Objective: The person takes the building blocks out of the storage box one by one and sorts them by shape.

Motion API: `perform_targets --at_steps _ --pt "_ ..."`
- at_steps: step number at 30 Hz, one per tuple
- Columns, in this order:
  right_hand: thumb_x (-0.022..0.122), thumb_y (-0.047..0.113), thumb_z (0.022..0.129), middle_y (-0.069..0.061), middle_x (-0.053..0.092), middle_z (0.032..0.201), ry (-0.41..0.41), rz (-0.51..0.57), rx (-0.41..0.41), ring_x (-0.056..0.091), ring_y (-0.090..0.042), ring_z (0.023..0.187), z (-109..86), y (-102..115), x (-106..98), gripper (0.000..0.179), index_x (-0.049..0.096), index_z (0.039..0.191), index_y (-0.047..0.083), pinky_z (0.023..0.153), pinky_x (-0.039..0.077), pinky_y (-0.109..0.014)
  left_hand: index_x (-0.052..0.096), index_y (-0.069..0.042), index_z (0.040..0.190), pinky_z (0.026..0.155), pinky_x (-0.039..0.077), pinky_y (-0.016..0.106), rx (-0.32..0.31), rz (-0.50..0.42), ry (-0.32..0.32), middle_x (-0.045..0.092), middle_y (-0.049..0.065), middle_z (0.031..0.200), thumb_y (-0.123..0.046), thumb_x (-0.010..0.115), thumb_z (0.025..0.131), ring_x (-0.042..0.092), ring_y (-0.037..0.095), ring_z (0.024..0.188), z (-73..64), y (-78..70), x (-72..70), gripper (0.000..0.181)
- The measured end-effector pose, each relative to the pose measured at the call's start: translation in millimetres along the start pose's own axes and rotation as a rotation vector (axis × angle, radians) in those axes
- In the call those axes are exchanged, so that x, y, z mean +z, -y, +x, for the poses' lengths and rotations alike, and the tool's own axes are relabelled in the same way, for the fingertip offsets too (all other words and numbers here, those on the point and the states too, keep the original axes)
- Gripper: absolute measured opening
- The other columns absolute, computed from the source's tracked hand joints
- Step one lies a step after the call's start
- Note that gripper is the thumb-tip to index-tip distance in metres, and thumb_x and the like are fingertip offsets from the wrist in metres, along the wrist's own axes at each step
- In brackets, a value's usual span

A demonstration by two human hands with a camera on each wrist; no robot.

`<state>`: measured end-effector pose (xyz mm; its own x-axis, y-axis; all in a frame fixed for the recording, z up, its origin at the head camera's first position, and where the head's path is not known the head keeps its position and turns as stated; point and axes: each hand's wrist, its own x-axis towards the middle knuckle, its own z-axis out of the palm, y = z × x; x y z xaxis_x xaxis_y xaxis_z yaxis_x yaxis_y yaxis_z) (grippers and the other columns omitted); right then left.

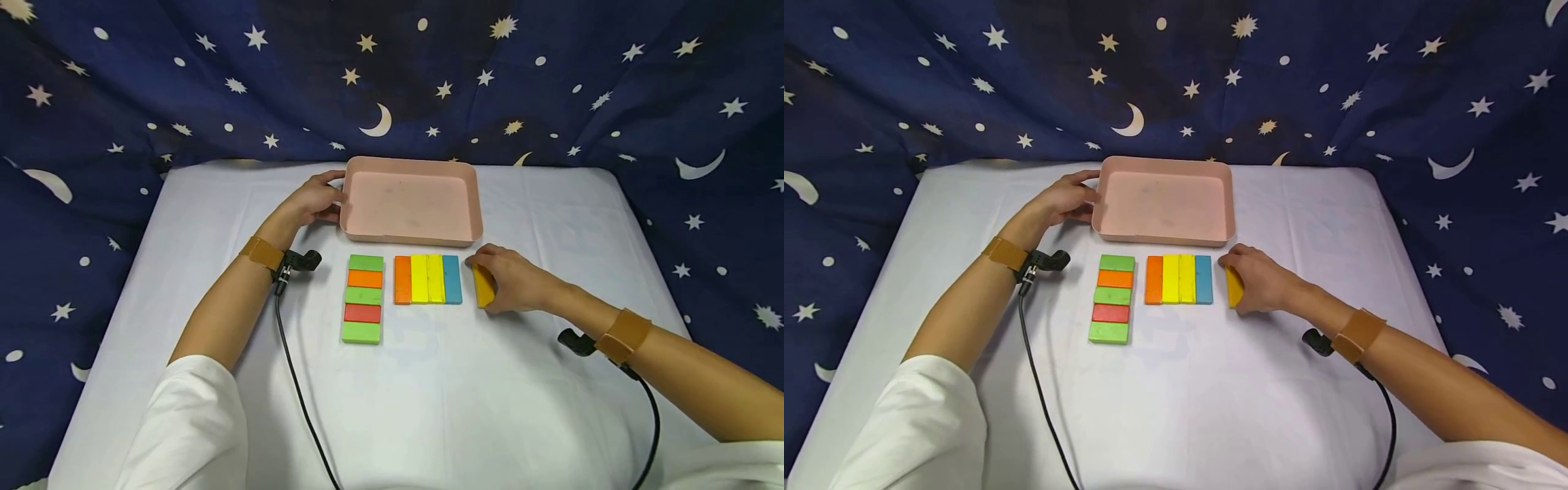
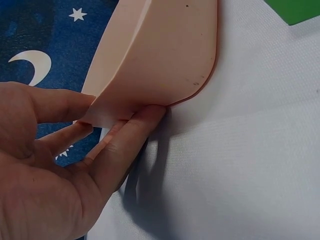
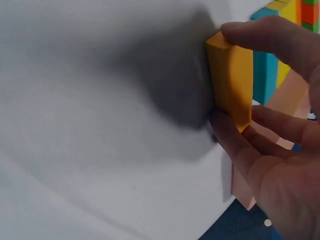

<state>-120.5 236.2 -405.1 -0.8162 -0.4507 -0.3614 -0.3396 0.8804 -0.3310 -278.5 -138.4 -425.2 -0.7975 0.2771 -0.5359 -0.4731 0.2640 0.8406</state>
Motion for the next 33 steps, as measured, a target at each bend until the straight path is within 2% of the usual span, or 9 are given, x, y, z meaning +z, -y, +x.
perform_targets --at_steps 5,11,23,33 --pt "0.096 0.016 0.066 -0.021 0.053 0.147 -0.027 0.011 0.018 0.054 -0.037 0.124 1.0 -1 5 0.097 0.049 0.150 0.000 0.112 0.046 -0.059 0.034 -0.027 0.164 0.071 0.064 0.032 0.004 -0.002 0.001 0.057 0.023 0.142 -0.003 0.055 0.103 0.074 0.025 0.095 0.1 -0.6 0.8 0.069" --pt "0.094 0.014 0.067 -0.022 0.051 0.152 -0.063 0.044 -0.022 0.051 -0.039 0.135 6.5 2 8 0.097 0.047 0.150 -0.002 0.117 0.041 -0.060 0.034 -0.028 0.164 0.069 0.063 0.031 -0.003 -0.003 -0.006 0.058 0.022 0.142 -0.003 0.055 0.103 0.074 0.025 0.096 1.9 0.0 -0.3 0.069" --pt "0.096 0.014 0.066 -0.021 0.050 0.154 -0.073 0.077 -0.032 0.052 -0.038 0.136 10.8 9 12 0.103 0.043 0.152 -0.002 0.117 0.042 -0.058 0.035 -0.027 0.164 0.067 0.064 0.031 0.001 -0.012 -0.005 0.057 0.023 0.142 -0.001 0.054 0.103 0.074 0.022 0.086 0.9 1.1 1.9 0.069" --pt "0.100 0.019 0.066 -0.017 0.047 0.158 -0.088 0.117 -0.041 0.049 -0.036 0.140 11.8 9 14 0.107 0.042 0.154 0.003 0.119 0.040 -0.057 0.034 -0.027 0.164 0.066 0.063 0.030 0.013 0.004 -0.011 0.058 0.023 0.141 -0.002 0.055 0.102 0.074 0.023 0.090 3.3 0.5 3.4 0.069"
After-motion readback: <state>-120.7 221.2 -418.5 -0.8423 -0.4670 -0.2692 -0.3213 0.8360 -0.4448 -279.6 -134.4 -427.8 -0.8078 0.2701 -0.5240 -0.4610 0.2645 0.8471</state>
